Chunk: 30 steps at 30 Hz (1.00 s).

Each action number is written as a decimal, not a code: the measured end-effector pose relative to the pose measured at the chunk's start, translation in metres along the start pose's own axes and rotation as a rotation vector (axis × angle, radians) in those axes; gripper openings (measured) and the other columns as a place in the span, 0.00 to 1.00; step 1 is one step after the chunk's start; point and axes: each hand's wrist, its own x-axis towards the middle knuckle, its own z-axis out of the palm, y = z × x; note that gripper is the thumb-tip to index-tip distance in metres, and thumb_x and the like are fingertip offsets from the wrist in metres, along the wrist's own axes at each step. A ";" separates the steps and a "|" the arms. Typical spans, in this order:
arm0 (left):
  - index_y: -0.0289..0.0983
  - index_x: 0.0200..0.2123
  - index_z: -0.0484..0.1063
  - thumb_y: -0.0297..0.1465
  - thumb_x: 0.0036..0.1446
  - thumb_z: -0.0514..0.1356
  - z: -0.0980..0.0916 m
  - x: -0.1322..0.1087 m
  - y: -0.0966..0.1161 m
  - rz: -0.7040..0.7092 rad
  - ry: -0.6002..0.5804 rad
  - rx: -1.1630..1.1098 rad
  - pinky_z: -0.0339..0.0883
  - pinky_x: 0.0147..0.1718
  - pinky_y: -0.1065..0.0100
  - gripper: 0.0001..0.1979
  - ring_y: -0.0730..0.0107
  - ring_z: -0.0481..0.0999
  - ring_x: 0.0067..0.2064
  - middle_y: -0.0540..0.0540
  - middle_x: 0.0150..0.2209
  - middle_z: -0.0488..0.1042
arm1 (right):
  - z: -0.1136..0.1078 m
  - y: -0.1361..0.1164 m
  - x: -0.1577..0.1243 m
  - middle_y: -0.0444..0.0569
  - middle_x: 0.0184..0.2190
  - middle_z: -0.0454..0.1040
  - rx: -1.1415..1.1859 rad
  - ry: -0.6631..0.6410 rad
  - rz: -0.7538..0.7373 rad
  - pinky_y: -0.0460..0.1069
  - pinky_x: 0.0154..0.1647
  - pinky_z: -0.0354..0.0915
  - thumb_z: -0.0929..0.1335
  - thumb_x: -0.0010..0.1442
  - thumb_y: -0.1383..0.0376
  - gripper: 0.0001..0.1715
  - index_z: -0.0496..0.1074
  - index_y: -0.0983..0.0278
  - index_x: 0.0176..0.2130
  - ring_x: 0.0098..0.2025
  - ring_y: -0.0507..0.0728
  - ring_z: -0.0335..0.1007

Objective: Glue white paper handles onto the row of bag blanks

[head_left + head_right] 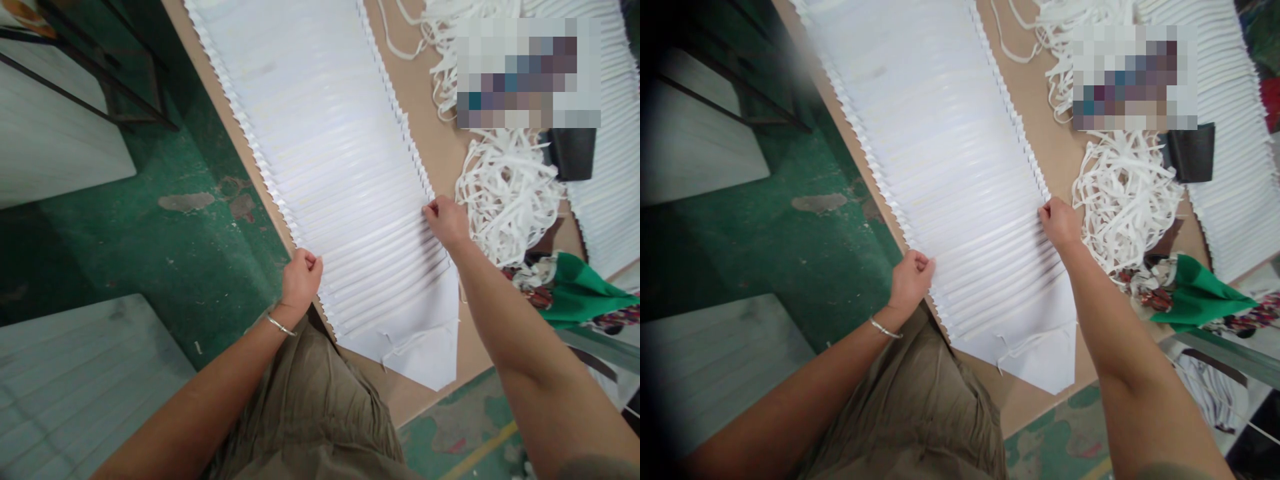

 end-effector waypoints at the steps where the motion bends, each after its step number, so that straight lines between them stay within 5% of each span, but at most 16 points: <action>1: 0.41 0.31 0.64 0.34 0.59 0.59 0.000 0.000 0.000 0.001 0.000 -0.016 0.64 0.31 0.69 0.07 0.67 0.75 0.29 0.51 0.25 0.73 | 0.001 0.002 0.000 0.55 0.33 0.77 -0.011 0.013 0.023 0.53 0.37 0.61 0.64 0.63 0.58 0.13 0.73 0.63 0.38 0.34 0.61 0.70; 7: 0.40 0.38 0.63 0.34 0.59 0.57 -0.013 -0.008 -0.007 -0.029 -0.070 -0.276 0.64 0.26 0.70 0.06 0.69 0.73 0.22 0.54 0.22 0.71 | -0.002 0.041 -0.002 0.55 0.36 0.75 -0.015 0.174 0.228 0.54 0.41 0.63 0.63 0.62 0.60 0.15 0.73 0.64 0.42 0.37 0.63 0.69; 12: 0.39 0.40 0.64 0.36 0.58 0.57 -0.024 -0.025 -0.018 -0.039 -0.067 -0.347 0.64 0.25 0.71 0.09 0.70 0.72 0.22 0.55 0.22 0.70 | 0.002 0.069 0.007 0.61 0.49 0.70 -0.034 0.245 0.117 0.60 0.54 0.62 0.65 0.60 0.60 0.22 0.73 0.64 0.51 0.51 0.68 0.66; 16: 0.38 0.41 0.64 0.37 0.59 0.57 -0.025 -0.036 -0.017 -0.044 -0.107 -0.403 0.62 0.24 0.72 0.10 0.71 0.71 0.21 0.55 0.22 0.70 | 0.007 0.076 0.014 0.61 0.46 0.71 -0.022 0.238 0.173 0.62 0.56 0.60 0.64 0.59 0.62 0.16 0.76 0.66 0.42 0.51 0.68 0.65; 22: 0.38 0.43 0.65 0.33 0.61 0.55 -0.020 -0.044 -0.003 0.035 -0.206 -0.426 0.63 0.24 0.72 0.08 0.72 0.70 0.22 0.55 0.23 0.69 | -0.020 0.084 -0.036 0.62 0.44 0.73 -0.048 0.301 0.171 0.61 0.53 0.60 0.63 0.59 0.61 0.14 0.75 0.66 0.37 0.50 0.68 0.67; 24: 0.38 0.43 0.68 0.33 0.62 0.55 -0.017 -0.048 0.009 0.122 -0.272 -0.393 0.63 0.25 0.71 0.08 0.72 0.70 0.23 0.53 0.25 0.70 | -0.039 0.074 -0.072 0.60 0.41 0.75 -0.086 0.220 0.105 0.59 0.49 0.61 0.64 0.60 0.61 0.12 0.74 0.64 0.37 0.47 0.67 0.69; 28: 0.38 0.46 0.74 0.31 0.64 0.54 -0.004 -0.069 0.056 0.452 -0.428 -0.376 0.69 0.32 0.69 0.11 0.71 0.75 0.32 0.42 0.45 0.76 | -0.078 0.016 -0.149 0.51 0.27 0.75 -0.013 -0.275 -0.082 0.51 0.36 0.60 0.63 0.63 0.63 0.09 0.71 0.61 0.34 0.31 0.60 0.71; 30: 0.39 0.49 0.74 0.30 0.65 0.53 0.003 -0.083 0.082 0.579 -0.554 -0.432 0.70 0.35 0.68 0.14 0.70 0.76 0.36 0.40 0.51 0.75 | -0.094 -0.020 -0.176 0.49 0.29 0.77 0.184 -0.475 -0.218 0.50 0.34 0.59 0.63 0.66 0.62 0.09 0.71 0.60 0.35 0.31 0.58 0.72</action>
